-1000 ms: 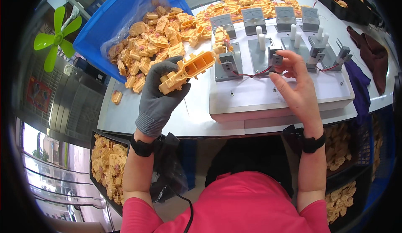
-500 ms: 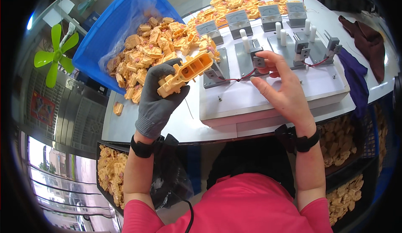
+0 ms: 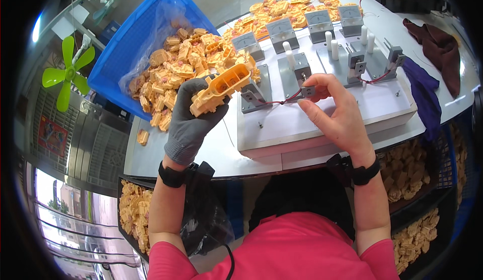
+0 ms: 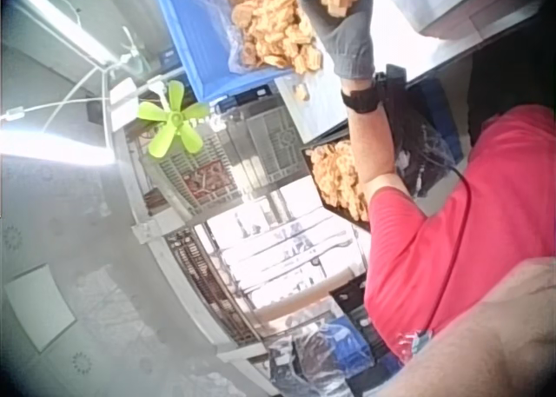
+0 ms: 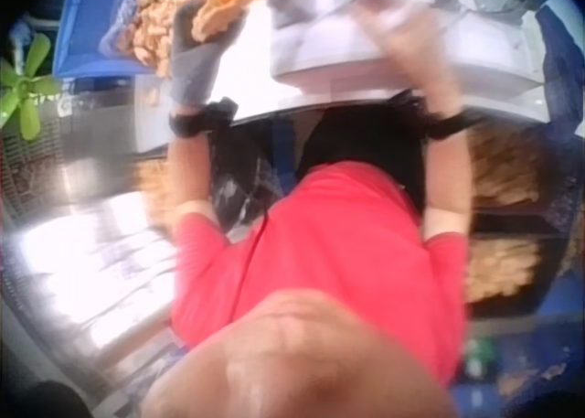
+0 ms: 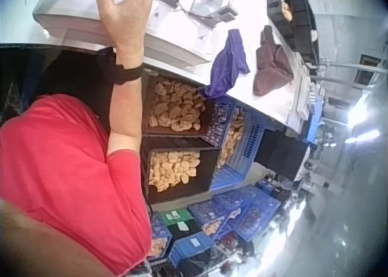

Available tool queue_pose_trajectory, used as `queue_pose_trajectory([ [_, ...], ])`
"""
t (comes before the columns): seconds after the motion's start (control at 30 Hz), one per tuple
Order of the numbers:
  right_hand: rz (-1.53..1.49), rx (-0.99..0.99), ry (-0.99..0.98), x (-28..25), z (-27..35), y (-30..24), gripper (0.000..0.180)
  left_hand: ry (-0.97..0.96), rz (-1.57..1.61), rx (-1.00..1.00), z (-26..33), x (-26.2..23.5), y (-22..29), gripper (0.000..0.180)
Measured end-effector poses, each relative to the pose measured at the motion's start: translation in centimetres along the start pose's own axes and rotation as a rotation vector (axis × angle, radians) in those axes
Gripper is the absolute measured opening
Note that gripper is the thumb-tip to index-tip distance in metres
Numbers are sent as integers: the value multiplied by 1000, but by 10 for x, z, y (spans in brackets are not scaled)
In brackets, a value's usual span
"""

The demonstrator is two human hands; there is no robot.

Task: The person picks up yellow plastic components from a blue bin and places them into a white testing jig on a workbench. They connect red and black wires to the components and press a button on the jig to test them. The person repeats this process for multiple components, moving them between the bin and the jig.

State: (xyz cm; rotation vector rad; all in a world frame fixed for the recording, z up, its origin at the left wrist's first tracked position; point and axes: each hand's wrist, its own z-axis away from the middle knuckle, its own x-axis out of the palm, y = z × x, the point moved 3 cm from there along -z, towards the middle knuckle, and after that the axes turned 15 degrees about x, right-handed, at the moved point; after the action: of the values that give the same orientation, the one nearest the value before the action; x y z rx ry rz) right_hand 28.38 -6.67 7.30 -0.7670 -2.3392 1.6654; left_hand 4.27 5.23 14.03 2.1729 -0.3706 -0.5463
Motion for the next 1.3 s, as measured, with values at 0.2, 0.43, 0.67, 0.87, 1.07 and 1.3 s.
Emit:
queue_pose_trajectory([
  [0.2, -13, -12, 12, 0, 0, 1, 32, -56, 12, 40, -17, 5, 0, 45],
  [0.43, -35, -8, -4, 3, 1, 1, 33, -273, -340, 286, -44, 15, 15, 40],
  [0.67, -11, 8, 3, -2, 1, -1, 34, -681, -865, 559, -128, 61, -4, 33],
  [0.87, -11, 10, -15, 1, 2, 2, 35, -836, -1055, 594, -138, 93, -6, 31],
  [1.07, -29, 8, -1, 0, 2, 3, 36, -1045, -841, 635, -126, 112, -11, 61],
  [1.3, -46, 51, -14, 1, 2, 4, 36, -1292, -805, 211, -128, 127, 17, 80],
])
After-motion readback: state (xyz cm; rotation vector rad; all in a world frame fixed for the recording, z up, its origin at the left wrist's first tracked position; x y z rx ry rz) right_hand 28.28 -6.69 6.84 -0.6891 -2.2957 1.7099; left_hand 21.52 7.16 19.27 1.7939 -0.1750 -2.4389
